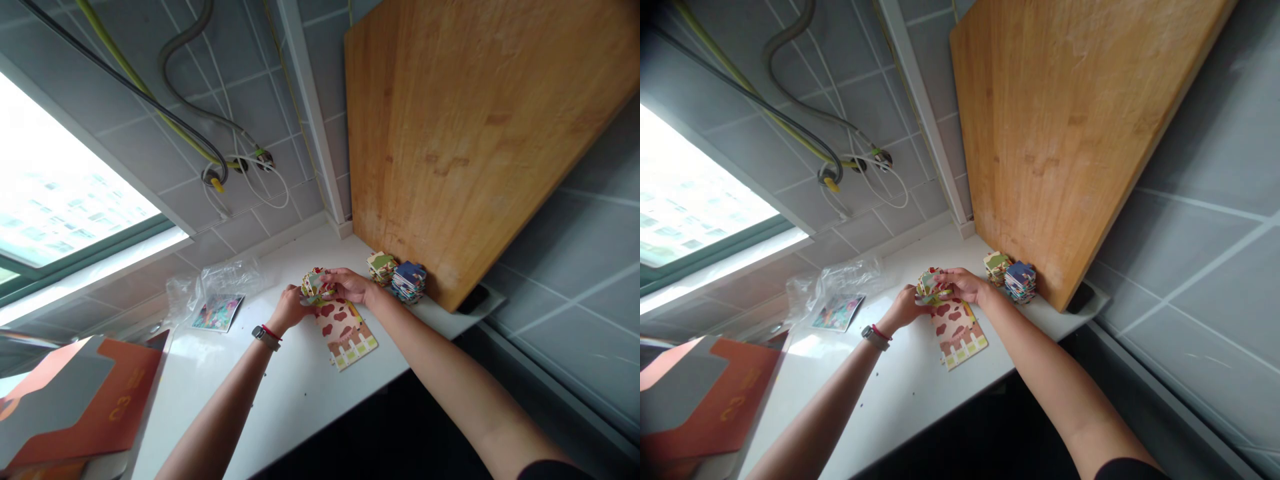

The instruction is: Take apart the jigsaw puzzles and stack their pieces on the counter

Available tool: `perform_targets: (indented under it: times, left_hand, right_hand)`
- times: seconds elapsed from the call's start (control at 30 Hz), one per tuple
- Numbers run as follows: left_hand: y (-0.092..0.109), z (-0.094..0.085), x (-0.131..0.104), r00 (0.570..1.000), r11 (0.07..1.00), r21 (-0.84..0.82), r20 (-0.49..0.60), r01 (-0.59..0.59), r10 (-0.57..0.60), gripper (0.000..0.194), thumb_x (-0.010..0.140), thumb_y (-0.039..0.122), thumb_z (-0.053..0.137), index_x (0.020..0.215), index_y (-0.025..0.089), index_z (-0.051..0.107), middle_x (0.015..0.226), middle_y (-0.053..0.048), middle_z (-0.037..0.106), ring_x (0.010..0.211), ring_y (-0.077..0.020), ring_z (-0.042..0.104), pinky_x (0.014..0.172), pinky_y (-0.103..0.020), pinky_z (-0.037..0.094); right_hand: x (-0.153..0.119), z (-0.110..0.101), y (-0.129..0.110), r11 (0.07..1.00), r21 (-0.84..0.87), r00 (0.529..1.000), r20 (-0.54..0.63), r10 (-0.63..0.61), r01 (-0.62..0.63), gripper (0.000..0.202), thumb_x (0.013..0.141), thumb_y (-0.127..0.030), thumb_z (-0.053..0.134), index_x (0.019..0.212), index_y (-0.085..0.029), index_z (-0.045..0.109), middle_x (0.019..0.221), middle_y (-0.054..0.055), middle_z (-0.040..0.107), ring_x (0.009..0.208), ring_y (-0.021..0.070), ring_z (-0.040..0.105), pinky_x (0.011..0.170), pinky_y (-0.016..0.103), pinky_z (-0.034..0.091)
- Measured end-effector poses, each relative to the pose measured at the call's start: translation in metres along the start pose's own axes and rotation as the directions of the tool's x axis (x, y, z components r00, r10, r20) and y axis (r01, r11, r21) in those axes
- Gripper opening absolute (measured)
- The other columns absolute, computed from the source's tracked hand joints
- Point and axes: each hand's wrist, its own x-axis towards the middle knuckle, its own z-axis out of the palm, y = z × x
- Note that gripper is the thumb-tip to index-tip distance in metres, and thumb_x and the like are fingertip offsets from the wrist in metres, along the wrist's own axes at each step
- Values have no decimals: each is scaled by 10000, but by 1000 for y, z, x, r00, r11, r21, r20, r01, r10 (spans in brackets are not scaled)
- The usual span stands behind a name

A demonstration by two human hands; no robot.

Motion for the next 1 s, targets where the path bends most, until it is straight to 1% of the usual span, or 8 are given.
perform_targets:
  times: [0.2, 0.3, 0.47, 0.57, 0.7, 0.8, 0.87, 1.0]
  left_hand:
    - [0, -1, 2, 998, 996, -76, -10, 55, -56, 423, 465, 381, 916, 752, 182, 675, 821, -55, 647, 736, -221, 592, 690, -314, 437]
    - [1, -1, 0, 997, 989, -132, -12, 68, -71, 421, 454, 343, 919, 735, 191, 643, 783, -31, 639, 725, -210, 572, 674, -305, 420]
    - [4, -4, -4, 994, 946, -305, 56, 111, -99, 396, 500, 346, 893, 682, 197, 575, 667, 17, 613, 663, -166, 549, 634, -278, 408]
    - [3, -9, -4, 982, 881, -438, 133, 177, -131, 404, 530, 386, 880, 694, 187, 568, 665, 0, 651, 650, -165, 600, 624, -276, 441]
    - [0, -17, -3, 962, 773, -575, 205, 267, -180, 427, 572, 404, 877, 819, 163, 625, 780, -65, 738, 716, -191, 689, 673, -294, 509]
    - [1, -21, -6, 953, 710, -636, 220, 304, -210, 481, 609, 434, 875, 931, 154, 653, 863, -92, 761, 753, -190, 715, 712, -301, 538]
    - [3, -21, -9, 948, 663, -677, 229, 318, -221, 503, 643, 456, 868, 989, 151, 666, 946, -106, 767, 830, -191, 729, 786, -311, 558]
    - [8, -17, -14, 946, 497, -811, 206, 308, -250, 448, 684, 408, 878, 1003, 151, 693, 1060, -118, 761, 983, -207, 728, 922, -343, 563]
  right_hand:
    - [1, -6, 0, 999, 25, 999, -47, -28, 29, 342, 677, -261, 908, 939, -141, 725, 789, 45, 752, 664, 154, 710, 665, 287, 632]
    - [2, -7, 0, 998, 35, 996, -71, -58, 60, 348, 673, -274, 911, 940, -150, 725, 820, 48, 762, 691, 150, 719, 683, 270, 622]
    - [-2, -3, -4, 994, 42, 993, -51, -103, 105, 383, 673, -312, 909, 977, -167, 725, 897, 48, 770, 765, 149, 725, 752, 266, 603]
    - [-4, 1, -5, 994, 20, 994, -21, -110, 110, 408, 653, -301, 921, 983, -158, 728, 926, 49, 770, 764, 134, 714, 749, 243, 581]
    - [-3, 5, -3, 993, -36, 993, -28, -114, 113, 377, 613, -237, 938, 919, -139, 740, 854, 46, 768, 727, 133, 708, 707, 228, 564]
    - [-1, 7, 0, 988, -56, 988, -49, -144, 141, 366, 600, -221, 940, 897, -135, 745, 858, 49, 771, 733, 137, 713, 718, 228, 566]
    - [0, 7, 1, 984, -55, 982, -69, -174, 170, 358, 607, -230, 936, 897, -146, 745, 860, 36, 770, 734, 129, 707, 720, 222, 567]
    - [2, 7, 1, 977, -46, 973, -96, -210, 206, 322, 630, -269, 926, 870, -157, 743, 832, 26, 767, 719, 122, 694, 694, 215, 566]
